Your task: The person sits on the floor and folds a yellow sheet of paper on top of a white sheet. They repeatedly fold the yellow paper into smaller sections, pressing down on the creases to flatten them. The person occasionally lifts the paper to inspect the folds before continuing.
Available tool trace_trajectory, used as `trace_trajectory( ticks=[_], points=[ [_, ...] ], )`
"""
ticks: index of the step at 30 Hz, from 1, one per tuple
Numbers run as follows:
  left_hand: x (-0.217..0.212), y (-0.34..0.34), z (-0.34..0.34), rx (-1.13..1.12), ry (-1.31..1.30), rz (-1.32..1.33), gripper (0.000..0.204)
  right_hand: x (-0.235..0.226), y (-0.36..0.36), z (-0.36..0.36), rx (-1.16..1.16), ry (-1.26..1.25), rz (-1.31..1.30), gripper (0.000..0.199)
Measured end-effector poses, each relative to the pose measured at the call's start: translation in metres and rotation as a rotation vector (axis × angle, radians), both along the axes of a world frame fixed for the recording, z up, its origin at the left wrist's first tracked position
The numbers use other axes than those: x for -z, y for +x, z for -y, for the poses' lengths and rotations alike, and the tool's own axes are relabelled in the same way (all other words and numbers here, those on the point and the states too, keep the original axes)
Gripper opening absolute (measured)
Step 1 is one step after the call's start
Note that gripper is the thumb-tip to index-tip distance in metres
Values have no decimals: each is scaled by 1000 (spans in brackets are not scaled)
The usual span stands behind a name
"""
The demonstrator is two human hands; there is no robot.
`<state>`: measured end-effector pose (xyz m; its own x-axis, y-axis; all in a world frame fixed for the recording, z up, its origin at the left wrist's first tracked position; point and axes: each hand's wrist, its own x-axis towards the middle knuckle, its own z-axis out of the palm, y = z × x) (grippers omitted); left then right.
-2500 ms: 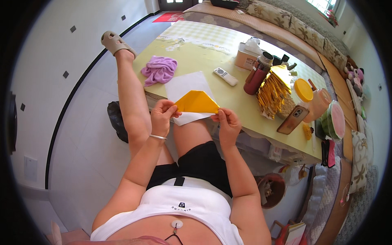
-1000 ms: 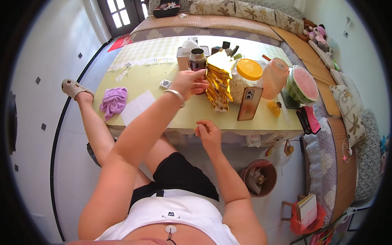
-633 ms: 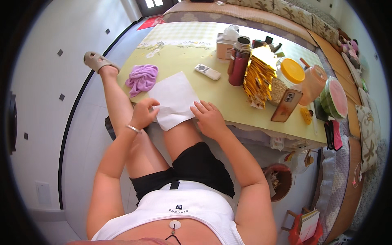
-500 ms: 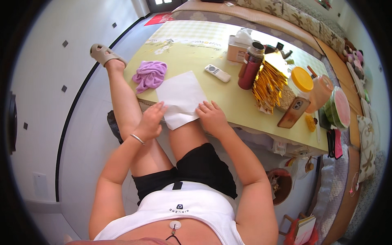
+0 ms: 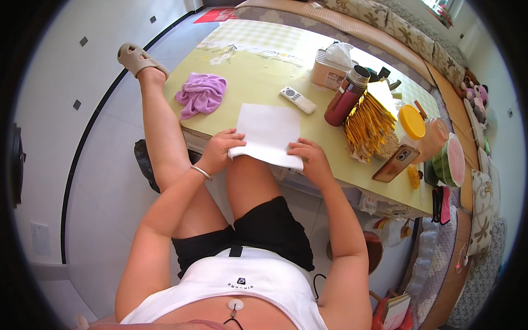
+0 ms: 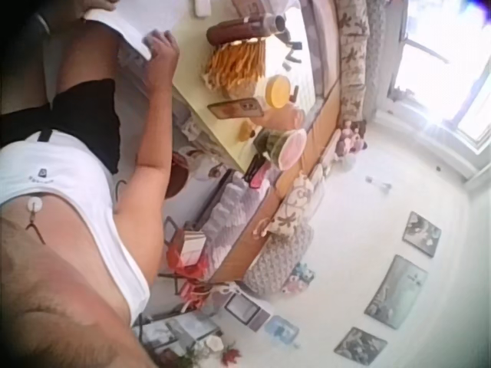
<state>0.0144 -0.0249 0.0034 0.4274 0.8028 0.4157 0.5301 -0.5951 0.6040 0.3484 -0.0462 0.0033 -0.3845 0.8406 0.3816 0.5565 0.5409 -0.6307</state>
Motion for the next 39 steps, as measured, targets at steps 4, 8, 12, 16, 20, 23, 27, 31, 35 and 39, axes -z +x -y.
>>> trace_trajectory(
  ticks=[4, 8, 12, 16, 20, 23, 27, 31, 35, 39],
  points=[
    [-4, 8, -13, -151, -122, 138, 17, 4, -10, -20, 202, -38, -77, 14],
    [13, 27, -16, -473, -16, 127, 18, 7, -27, -29, 398, 73, 11, 26],
    [10, 37, -14, -604, 40, 23, 19, 6, -39, -35, 571, 117, 109, 35],
    [10, 40, -14, -633, 36, -5, 19, 6, -46, -42, 713, 115, 208, 38],
    [13, 40, -16, -623, 82, -36, 21, 6, -44, -47, 779, 81, 349, 38],
    [12, 39, -21, -624, 117, -75, 24, 6, -43, -47, 767, 76, 341, 36],
    [7, 38, -26, -615, 123, -163, 27, 13, -38, -44, 725, 125, 272, 33],
    [4, 38, -29, -612, 107, -241, 29, 14, -40, -43, 728, 159, 277, 30],
    [-3, 40, -31, -592, 34, -366, 24, 14, -40, -43, 741, 146, 304, 28],
    [-13, 45, -32, -508, 401, -365, 21, 16, -39, -45, 751, 130, 316, 28]
  ],
)
